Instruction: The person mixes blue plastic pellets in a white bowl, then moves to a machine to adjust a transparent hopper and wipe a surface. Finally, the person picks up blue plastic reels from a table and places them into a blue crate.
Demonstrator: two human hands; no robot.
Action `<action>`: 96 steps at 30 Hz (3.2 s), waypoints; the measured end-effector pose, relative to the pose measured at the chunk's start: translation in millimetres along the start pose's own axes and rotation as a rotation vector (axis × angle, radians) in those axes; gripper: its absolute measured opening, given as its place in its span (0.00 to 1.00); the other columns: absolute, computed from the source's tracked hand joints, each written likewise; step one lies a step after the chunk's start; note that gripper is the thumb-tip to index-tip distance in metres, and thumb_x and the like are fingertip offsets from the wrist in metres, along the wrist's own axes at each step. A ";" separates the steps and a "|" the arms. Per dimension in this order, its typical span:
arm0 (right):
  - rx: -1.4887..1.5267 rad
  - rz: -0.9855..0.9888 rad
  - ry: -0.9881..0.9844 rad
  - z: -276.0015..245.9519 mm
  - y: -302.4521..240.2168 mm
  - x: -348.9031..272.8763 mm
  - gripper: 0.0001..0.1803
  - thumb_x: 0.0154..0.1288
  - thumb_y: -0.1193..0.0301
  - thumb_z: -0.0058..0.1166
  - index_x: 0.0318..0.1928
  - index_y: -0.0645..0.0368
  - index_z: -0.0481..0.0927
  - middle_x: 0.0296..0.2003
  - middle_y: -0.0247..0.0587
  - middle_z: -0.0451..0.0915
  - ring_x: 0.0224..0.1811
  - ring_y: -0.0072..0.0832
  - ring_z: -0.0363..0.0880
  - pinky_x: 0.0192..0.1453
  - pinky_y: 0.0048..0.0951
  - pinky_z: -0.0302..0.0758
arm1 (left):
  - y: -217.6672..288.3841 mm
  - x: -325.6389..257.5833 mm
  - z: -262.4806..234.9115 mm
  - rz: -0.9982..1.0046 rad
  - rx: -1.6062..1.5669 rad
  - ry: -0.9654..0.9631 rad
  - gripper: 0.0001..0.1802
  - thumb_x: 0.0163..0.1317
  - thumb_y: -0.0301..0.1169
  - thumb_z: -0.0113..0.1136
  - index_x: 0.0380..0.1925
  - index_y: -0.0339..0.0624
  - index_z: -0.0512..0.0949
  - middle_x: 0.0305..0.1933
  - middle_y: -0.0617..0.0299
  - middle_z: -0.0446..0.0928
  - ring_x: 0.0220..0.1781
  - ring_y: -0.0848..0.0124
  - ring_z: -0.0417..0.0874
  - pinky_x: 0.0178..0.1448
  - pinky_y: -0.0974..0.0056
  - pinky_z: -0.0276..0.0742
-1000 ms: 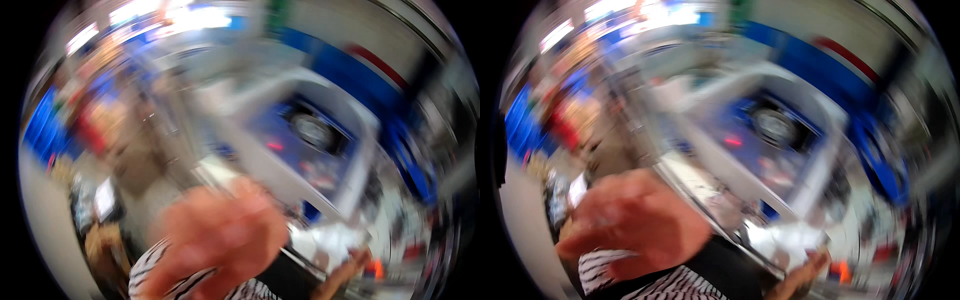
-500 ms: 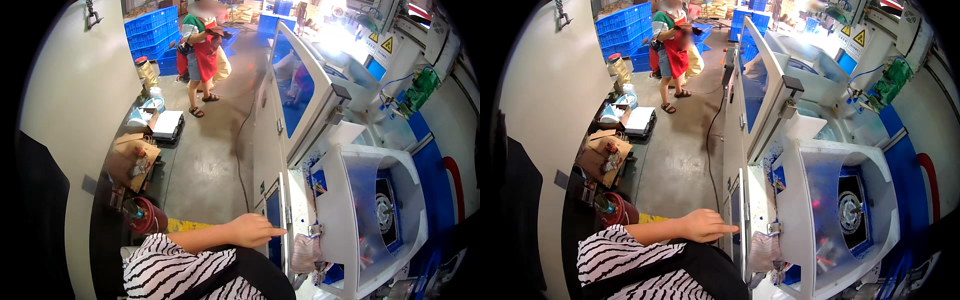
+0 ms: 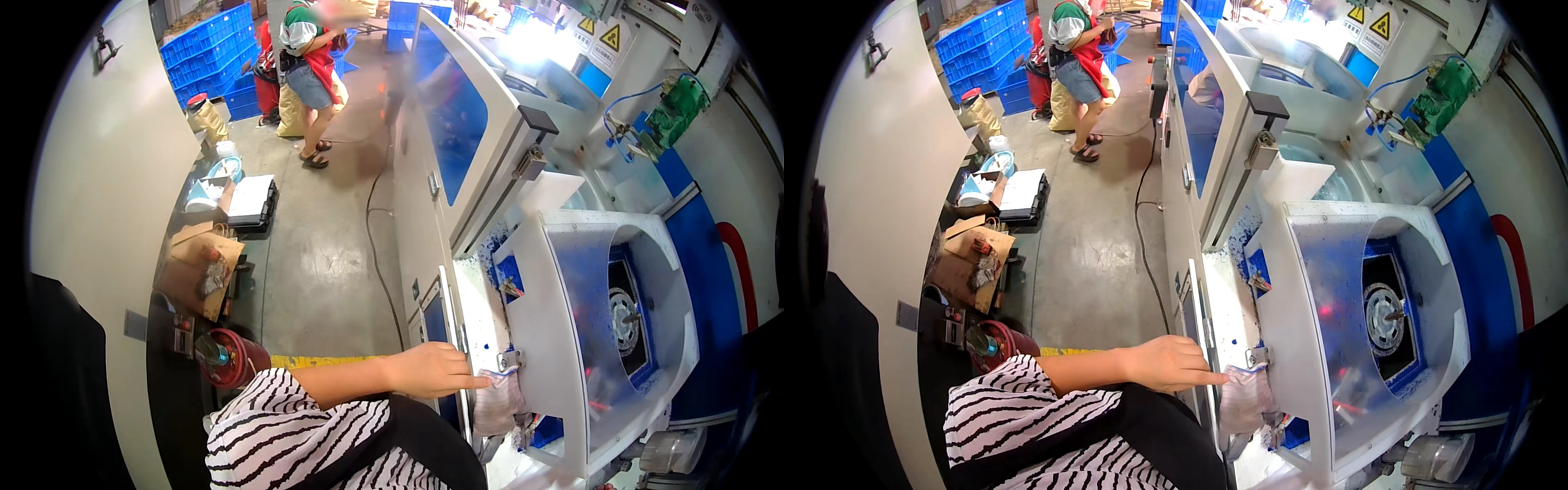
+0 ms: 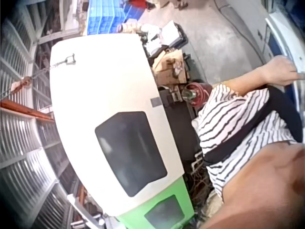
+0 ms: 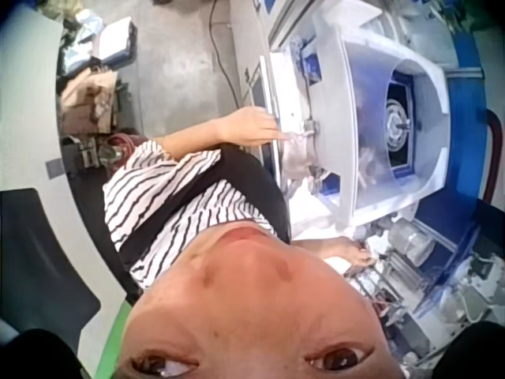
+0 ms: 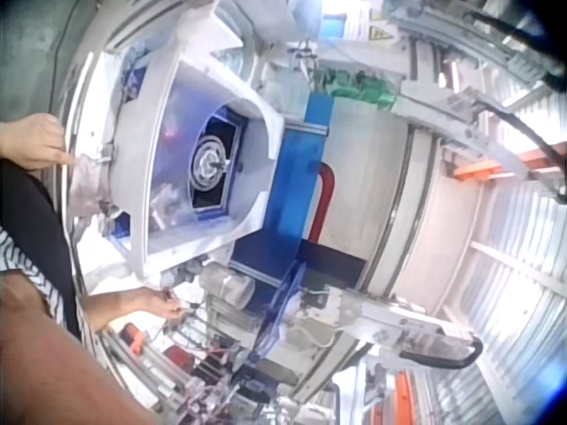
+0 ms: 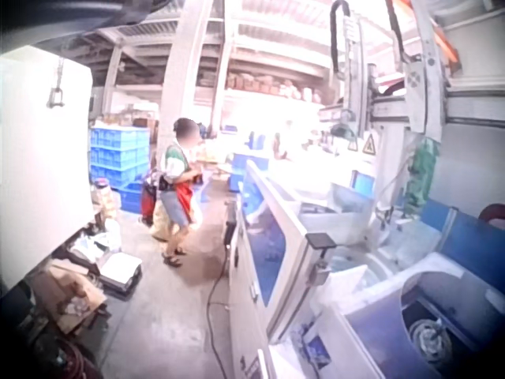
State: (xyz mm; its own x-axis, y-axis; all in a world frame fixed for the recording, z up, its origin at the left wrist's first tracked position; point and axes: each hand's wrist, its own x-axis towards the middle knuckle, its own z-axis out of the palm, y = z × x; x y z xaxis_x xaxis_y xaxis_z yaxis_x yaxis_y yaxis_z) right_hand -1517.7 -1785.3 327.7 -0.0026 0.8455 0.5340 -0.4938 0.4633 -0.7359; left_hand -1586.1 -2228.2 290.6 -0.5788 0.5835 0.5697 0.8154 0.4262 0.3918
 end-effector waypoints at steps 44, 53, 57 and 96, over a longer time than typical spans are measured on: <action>-1.297 -0.265 -0.206 2.1 49.7 102.7 0.09 0.68 0.67 0.49 0.47 0.51 0.70 0.17 0.41 0.78 0.21 0.45 0.79 0.24 0.45 0.71 | 81.2 131.3 68.0 0.576 -0.384 0.020 0.34 0.37 0.16 0.58 0.52 0.44 0.75 0.30 0.58 0.77 0.28 0.58 0.77 0.33 0.58 0.73; -1.364 -0.335 -0.226 -3.6 51.4 119.1 0.09 0.69 0.66 0.48 0.47 0.53 0.70 0.18 0.44 0.77 0.20 0.44 0.78 0.23 0.44 0.69 | 85.9 138.5 80.3 0.592 -0.426 0.022 0.26 0.43 0.19 0.61 0.48 0.43 0.78 0.30 0.61 0.78 0.29 0.61 0.79 0.33 0.59 0.73; -1.192 -0.545 -0.165 0.1 33.3 113.1 0.08 0.65 0.69 0.52 0.42 0.54 0.71 0.17 0.38 0.77 0.19 0.40 0.78 0.21 0.42 0.70 | 80.6 138.9 76.1 0.569 -0.408 -0.001 0.31 0.36 0.17 0.58 0.49 0.41 0.76 0.29 0.57 0.77 0.28 0.57 0.78 0.33 0.58 0.73; -0.781 -0.225 -0.232 -17.6 90.1 188.9 0.24 0.72 0.52 0.48 0.53 0.61 0.78 0.53 0.44 0.77 0.52 0.39 0.80 0.53 0.36 0.75 | 95.7 114.9 82.2 0.437 -0.352 0.054 0.25 0.60 0.23 0.54 0.59 0.47 0.73 0.33 0.66 0.75 0.35 0.66 0.76 0.36 0.62 0.70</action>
State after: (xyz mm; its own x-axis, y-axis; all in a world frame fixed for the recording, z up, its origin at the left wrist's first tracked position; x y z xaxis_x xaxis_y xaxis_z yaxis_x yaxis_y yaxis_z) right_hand -1547.4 -1579.1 355.0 -0.1964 0.6745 0.7117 0.2391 0.7368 -0.6324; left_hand -1575.8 -2063.5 334.2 -0.1921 0.6135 0.7660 0.9400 -0.1092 0.3232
